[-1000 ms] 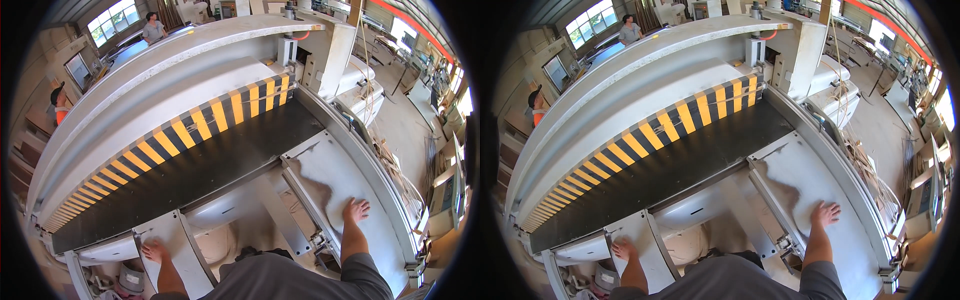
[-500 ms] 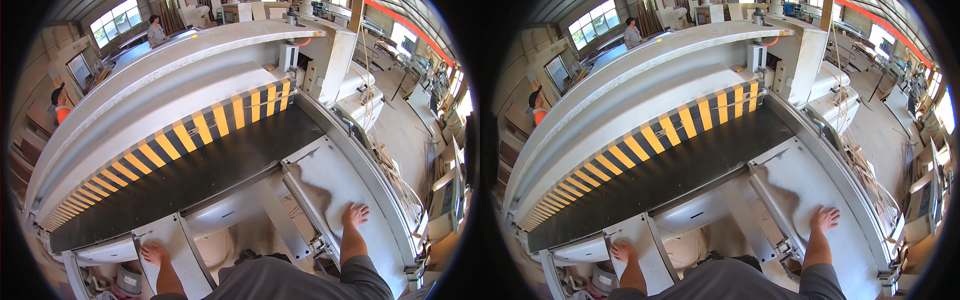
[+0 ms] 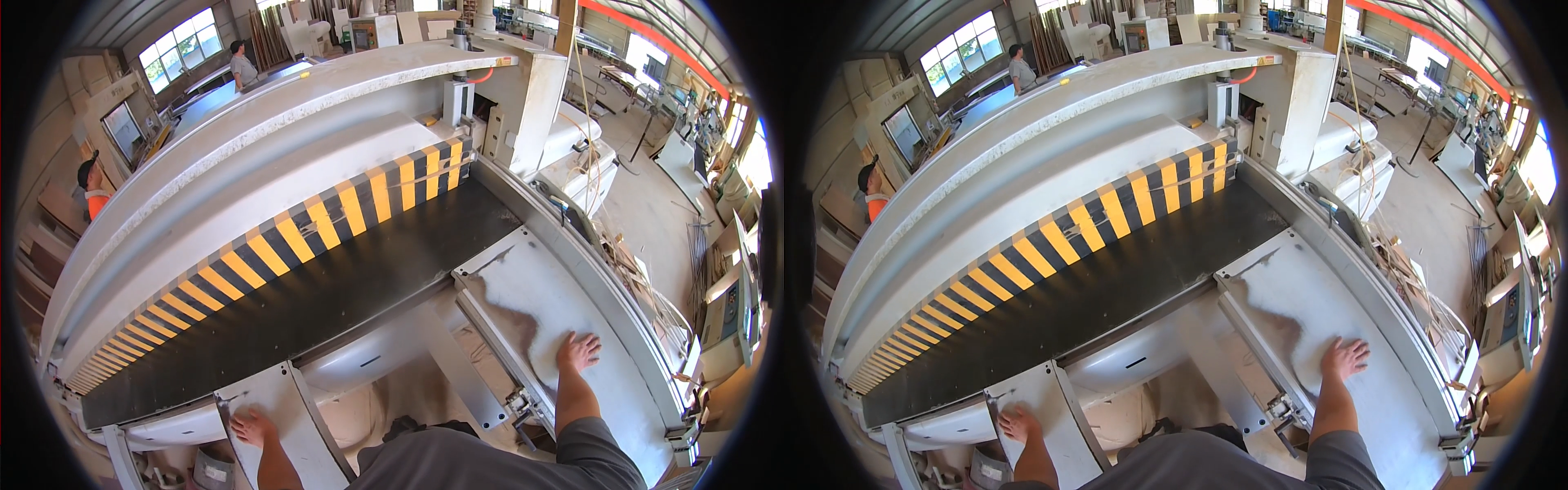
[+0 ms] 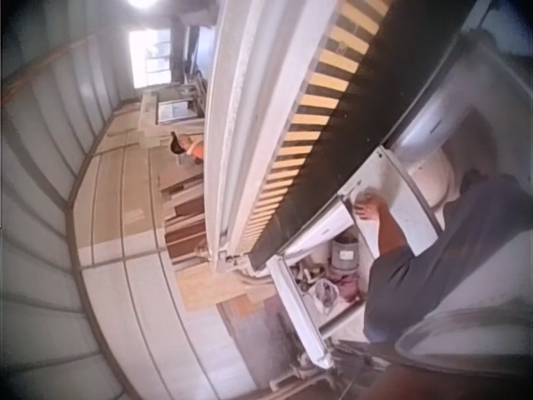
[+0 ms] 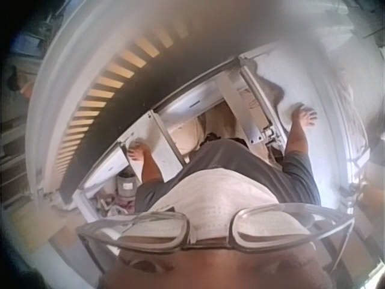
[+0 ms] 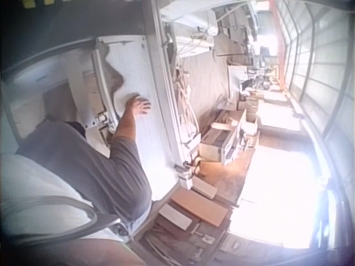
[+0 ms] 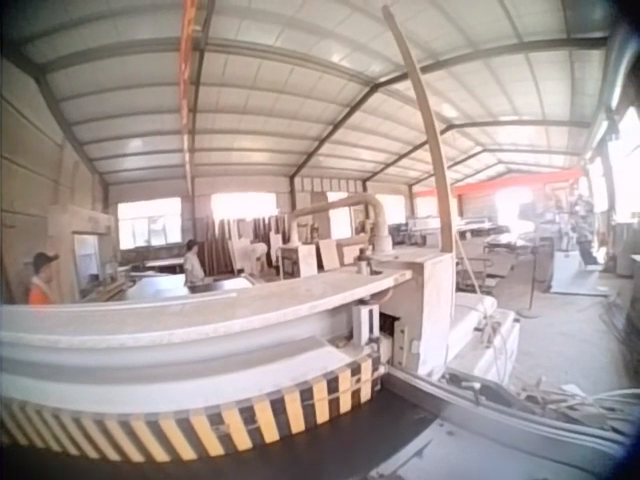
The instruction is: The person feeds a wood board into a large industrial cutting machine, walks to the side to retrieve cut strips, and repeats the process with more boards.
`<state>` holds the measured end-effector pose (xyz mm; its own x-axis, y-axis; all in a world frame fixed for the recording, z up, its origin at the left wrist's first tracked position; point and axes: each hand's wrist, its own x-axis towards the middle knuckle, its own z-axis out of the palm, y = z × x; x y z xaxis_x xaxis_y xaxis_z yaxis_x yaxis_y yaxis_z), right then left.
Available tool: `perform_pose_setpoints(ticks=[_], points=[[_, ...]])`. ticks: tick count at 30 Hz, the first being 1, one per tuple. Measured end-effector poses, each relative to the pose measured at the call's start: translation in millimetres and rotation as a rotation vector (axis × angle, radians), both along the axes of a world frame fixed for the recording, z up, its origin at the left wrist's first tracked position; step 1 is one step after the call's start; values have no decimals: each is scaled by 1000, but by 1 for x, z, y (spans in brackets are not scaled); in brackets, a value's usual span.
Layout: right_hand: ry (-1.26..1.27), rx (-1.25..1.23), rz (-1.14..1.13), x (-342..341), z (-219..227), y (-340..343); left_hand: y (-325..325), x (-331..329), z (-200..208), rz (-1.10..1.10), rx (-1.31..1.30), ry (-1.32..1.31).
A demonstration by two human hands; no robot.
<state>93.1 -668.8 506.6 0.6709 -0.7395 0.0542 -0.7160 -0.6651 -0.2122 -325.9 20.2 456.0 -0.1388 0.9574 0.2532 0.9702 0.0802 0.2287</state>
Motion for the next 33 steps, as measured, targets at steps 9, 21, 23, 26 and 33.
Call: perform_pose_setpoints(ticks=[9,21,23,26,33], points=[[36,-26,1,-1,2,3,7,-8,-3,8,-15,-38],[74,-88,-9,7,-9,-3,1,-7,6,-3,18,-88],[79,-93,-12,8,-9,-3,-1,-5,11,-1,12,-91],[83,-91,-10,8,-9,-5,-3,-3,15,-4,4,-87],[85,-57,-9,6,1,0,-1,-7,15,5,-20,-63]])
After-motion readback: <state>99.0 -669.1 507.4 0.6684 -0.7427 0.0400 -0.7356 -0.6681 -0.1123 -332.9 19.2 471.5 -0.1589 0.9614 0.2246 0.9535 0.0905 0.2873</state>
